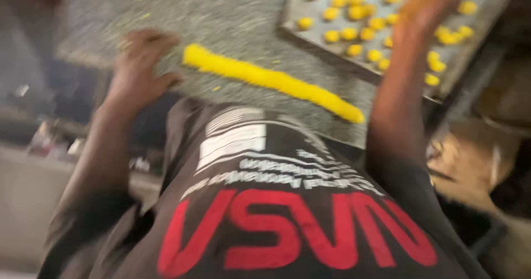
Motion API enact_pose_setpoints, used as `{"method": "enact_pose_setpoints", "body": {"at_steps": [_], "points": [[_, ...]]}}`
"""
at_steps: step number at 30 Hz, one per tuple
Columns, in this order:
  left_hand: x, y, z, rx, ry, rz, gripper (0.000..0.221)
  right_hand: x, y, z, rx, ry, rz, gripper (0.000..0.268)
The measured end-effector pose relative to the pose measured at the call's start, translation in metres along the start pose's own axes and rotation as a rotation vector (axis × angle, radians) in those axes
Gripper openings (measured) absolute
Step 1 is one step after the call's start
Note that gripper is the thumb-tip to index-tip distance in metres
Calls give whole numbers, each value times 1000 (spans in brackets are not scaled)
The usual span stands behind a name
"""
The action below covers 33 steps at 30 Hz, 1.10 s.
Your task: The person shapes small pieces of yellow dough into balls by hand and places them onto a metal baking tray.
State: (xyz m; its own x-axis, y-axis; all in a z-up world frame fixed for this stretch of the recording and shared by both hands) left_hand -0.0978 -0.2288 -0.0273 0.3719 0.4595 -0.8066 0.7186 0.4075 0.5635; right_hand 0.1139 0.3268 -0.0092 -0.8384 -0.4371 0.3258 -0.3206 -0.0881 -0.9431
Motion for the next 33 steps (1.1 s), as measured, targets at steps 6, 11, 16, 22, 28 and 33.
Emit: {"method": "enact_pose_setpoints", "body": {"at_steps": [6, 11, 16, 22, 28, 33], "points": [[2, 2, -24, 54, -55, -5, 58, 43, 2, 119, 25, -100, -33, 40], [5, -7, -41, 171, -70, 0, 37, 61, -5, 160, 84, -68, -33, 33], [2, -30, -46, -390, -126, 1034, 37, 111, -19, 195, -9, -157, 38, 25], [24, 58, -60, -473, -160, 1653, 65, 255, -21, 256, -354, -620, 438, 45], [-1, 109, -95, 127, -265, 2188, 103, 341, -17, 315, -708, -916, 923, 76], [15, 112, -90, -267, -448, 2011, 108, 340, -37, 274, -700, -651, 1059, 77]]}}
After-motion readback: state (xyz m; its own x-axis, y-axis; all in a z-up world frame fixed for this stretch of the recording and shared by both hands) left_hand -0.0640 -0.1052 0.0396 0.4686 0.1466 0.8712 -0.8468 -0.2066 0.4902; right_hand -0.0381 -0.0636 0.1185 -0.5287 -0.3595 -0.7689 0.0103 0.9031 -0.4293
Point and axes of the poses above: each hand's wrist, its own z-axis away from the middle knuckle, its own x-axis out of the palm, y = z × x, the point moved 6 cm from there along -z, towards the middle knuckle, and after that the axes turned 6 degrees about y, right-handed, at the moved point
